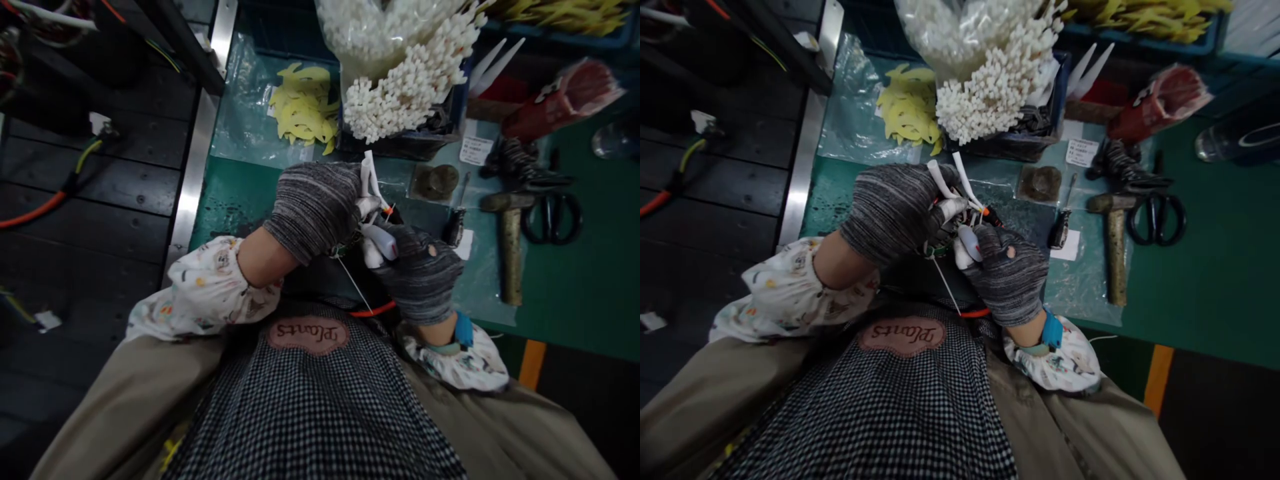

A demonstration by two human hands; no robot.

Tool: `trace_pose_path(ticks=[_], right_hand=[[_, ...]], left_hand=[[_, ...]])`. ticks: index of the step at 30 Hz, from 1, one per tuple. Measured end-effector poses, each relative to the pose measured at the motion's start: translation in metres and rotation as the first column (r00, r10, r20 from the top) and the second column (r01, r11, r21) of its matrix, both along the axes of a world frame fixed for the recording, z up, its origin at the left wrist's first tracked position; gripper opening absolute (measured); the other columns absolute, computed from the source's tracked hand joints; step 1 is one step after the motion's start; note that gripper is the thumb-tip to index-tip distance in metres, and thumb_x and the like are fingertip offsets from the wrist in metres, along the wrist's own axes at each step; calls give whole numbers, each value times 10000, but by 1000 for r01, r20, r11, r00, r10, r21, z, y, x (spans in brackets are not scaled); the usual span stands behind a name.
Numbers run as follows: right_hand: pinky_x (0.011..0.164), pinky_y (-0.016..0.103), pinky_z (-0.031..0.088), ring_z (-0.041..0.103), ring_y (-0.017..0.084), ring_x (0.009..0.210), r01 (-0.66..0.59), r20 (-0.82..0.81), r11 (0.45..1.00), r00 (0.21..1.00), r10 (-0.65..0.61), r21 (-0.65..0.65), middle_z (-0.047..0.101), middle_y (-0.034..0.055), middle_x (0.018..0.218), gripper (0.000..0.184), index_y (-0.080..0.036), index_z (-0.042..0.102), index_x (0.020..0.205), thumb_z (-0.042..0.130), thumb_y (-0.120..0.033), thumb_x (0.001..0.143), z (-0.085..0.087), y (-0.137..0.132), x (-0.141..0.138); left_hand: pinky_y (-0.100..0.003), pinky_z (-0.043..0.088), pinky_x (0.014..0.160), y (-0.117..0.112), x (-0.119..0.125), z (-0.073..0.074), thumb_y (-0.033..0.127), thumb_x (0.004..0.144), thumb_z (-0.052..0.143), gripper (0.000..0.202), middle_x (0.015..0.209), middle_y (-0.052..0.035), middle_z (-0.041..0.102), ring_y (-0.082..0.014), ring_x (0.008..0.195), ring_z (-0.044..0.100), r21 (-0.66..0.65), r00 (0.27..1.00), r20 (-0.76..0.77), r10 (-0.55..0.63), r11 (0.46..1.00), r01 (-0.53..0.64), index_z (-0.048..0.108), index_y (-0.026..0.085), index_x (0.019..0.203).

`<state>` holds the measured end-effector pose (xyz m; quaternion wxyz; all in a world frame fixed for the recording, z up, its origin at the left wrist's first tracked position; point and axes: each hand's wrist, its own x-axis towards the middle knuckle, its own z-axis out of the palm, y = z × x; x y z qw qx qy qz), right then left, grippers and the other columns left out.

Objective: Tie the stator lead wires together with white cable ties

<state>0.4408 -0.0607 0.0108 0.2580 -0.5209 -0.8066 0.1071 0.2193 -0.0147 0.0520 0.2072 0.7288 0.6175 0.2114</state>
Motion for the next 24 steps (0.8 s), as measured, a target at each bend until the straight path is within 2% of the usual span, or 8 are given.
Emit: trace_pose_path(ticks=[3, 6, 9, 12, 16, 19, 22, 24], right_hand=[[788, 443, 657, 798, 294, 798, -9, -68, 998, 998, 5, -55, 862, 82, 924, 238, -280, 895, 1112, 744, -461, 1080, 0, -2, -1], [730, 433, 652, 820, 303, 790, 61, -95, 998, 994, -61, -12, 874, 89, 908, 308, -252, 895, 1096, 738, -513, 1044, -1, -7, 5], [728, 445, 677, 846, 311, 812, 184, -159, 975, 966, -203, -125, 893, 88, 932, 351, -252, 893, 1095, 748, -564, 1027, -1, -10, 19], [828, 483, 717, 876, 317, 915, 233, -306, 947, 906, -293, -220, 915, 94, 1032, 319, -246, 900, 1157, 715, -487, 1059, -3, 4, 37], [986, 512, 704, 872, 321, 1066, 271, -447, 958, 849, -283, -91, 911, 150, 1183, 380, -191, 883, 1232, 730, -478, 1037, -29, 61, 58], [1174, 551, 639, 822, 324, 1259, 283, -420, 959, 870, -258, -2, 868, 179, 1354, 472, -168, 828, 1342, 631, -505, 1076, -62, 108, 67], [1307, 652, 529, 723, 374, 1448, 346, -326, 938, 889, -321, 19, 782, 223, 1514, 567, -127, 737, 1481, 528, -492, 1101, -83, 127, 65], [1321, 681, 495, 667, 416, 1513, 384, -319, 918, 886, -337, 95, 722, 281, 1574, 634, -84, 678, 1549, 528, -511, 1106, -81, 117, 59]], left_hand=[[-595, 648, 1068, 5, 7, 10, 577, 1131, 667, 451, 1194, -160, 871, -445, 1132, 830, -117, 975, -213, -69, 992, 45, 878, 187, 1214], [-694, 653, 1030, 7, 12, 13, 618, 1159, 614, 560, 1264, -223, 856, -529, 1186, 817, -166, 952, -299, -68, 986, 18, 864, 138, 1301], [-657, 664, 1046, 5, 9, 2, 698, 1129, 628, 597, 1239, -217, 856, -483, 1171, 814, -45, 982, -181, -51, 998, 43, 867, 171, 1275], [-555, 660, 1078, 0, -2, -14, 765, 1070, 701, 556, 1173, -159, 841, -396, 1143, 801, 111, 1000, 21, 9, 994, -11, 848, 239, 1171], [-540, 637, 1117, -22, -15, -21, 745, 1090, 690, 531, 1172, -155, 823, -389, 1169, 798, 144, 997, 52, 56, 988, -63, 818, 233, 1143], [-540, 628, 1174, -48, -23, -18, 691, 1126, 670, 542, 1360, -165, 809, -401, 1320, 779, 193, 996, -50, 74, 979, -63, 766, 220, 1376], [-590, 569, 1297, -70, -32, -22, 721, 1051, 779, 843, 1667, -214, 659, -448, 1575, 637, 212, 988, -151, 40, 977, -8, 559, 182, 1660], [-648, 531, 1335, -76, -38, -31, 733, 991, 843, 1033, 1750, -261, 570, -491, 1645, 559, 198, 979, -202, 9, 980, 32, 439, 145, 1738]])
